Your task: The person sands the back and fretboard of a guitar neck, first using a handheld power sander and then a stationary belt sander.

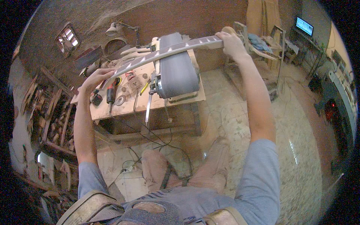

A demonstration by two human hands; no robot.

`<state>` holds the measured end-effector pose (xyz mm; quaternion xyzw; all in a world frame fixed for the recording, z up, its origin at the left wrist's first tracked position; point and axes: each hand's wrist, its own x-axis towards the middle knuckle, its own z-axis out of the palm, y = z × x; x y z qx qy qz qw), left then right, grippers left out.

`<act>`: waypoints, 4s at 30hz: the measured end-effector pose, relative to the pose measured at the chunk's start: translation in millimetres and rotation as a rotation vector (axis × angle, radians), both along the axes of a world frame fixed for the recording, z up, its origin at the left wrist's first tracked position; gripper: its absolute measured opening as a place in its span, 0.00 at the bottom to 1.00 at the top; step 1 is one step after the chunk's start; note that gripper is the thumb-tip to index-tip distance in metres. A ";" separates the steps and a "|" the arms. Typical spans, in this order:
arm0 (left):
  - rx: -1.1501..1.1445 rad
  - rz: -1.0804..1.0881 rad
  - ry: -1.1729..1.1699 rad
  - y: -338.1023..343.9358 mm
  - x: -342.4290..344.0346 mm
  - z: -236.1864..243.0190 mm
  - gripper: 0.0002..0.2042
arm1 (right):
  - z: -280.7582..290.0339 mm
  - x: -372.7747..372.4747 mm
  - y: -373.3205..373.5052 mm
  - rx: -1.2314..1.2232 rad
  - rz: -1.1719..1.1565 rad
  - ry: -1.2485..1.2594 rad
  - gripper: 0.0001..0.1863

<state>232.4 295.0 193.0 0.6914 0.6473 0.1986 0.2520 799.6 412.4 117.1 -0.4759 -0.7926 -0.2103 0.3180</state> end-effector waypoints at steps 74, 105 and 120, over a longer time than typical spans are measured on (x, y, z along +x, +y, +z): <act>0.200 -0.184 0.030 51.8 159.2 -19.4 0.24 | 28.3 132.3 -1.9 -0.110 -0.425 -0.247 0.31; 0.138 -0.082 -0.045 32.4 59.0 -15.6 0.21 | 19.7 31.8 13.3 -0.021 -0.343 -0.287 0.25; 0.011 0.038 -0.038 8.6 16.6 -4.4 0.21 | 12.8 -17.3 20.0 0.012 -0.336 -0.325 0.21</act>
